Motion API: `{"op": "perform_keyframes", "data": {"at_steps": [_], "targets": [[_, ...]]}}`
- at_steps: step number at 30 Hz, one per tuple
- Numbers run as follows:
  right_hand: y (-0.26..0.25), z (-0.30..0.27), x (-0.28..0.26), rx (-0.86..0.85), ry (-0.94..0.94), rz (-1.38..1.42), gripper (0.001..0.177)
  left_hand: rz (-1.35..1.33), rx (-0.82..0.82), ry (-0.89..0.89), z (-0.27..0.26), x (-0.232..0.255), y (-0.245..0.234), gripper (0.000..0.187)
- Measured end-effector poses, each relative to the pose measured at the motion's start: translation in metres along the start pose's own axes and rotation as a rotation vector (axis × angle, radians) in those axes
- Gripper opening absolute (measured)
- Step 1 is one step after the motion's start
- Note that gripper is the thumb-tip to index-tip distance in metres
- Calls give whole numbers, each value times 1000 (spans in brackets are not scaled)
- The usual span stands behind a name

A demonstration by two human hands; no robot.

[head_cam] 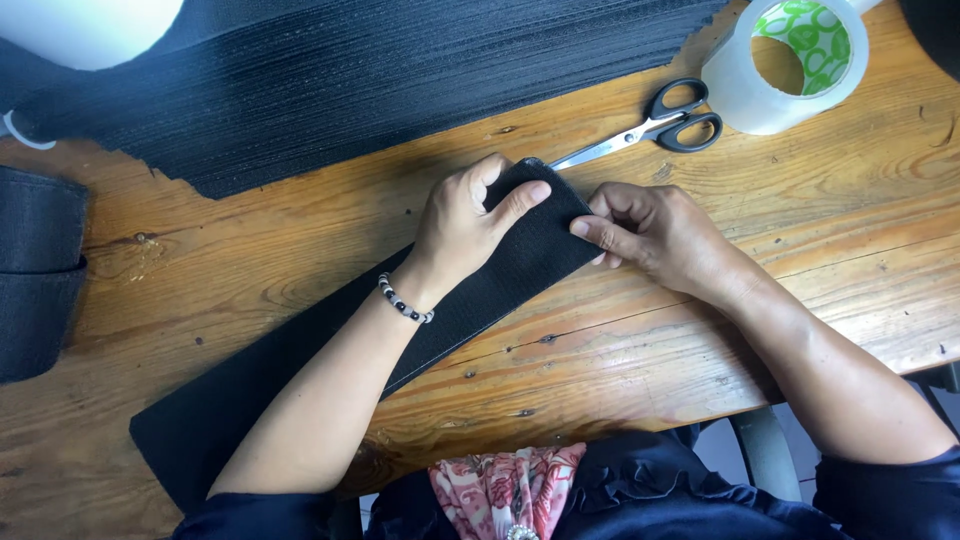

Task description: Trimming the edge of a black material piece using scissors

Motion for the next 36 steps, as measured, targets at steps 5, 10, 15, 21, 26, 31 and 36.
{"op": "perform_keyframes", "data": {"at_steps": [5,10,15,21,26,31,36], "targets": [[-1,0,-1,-11,6,-14,20,4,-10,-18,2,12,-2,41],[-2,-1,-8,-10,22,-76,21,22,-4,8,3,19,-3,44],[-3,-2,-12,-14,37,-96,21,183,44,107,4,23,-3,44],[-2,-2,-4,-30,5,-69,19,302,164,284,0,37,-4,42],[2,-2,2,-43,-35,-24,20,307,194,299,-3,34,-3,42],[-5,-6,-21,-50,-136,-32,19,277,231,268,-3,31,-3,41],[-3,-6,-27,-89,-290,-1,20,132,200,212,-6,24,-3,43]]}}
Point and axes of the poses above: each hand's wrist, its own z-axis towards the middle knuckle, its own y-axis out of the palm, x = y × z, the point moved 4 cm from there along z, towards the middle knuckle, and after that the axes turned 1 degree about -x, right-handed, at the moved point
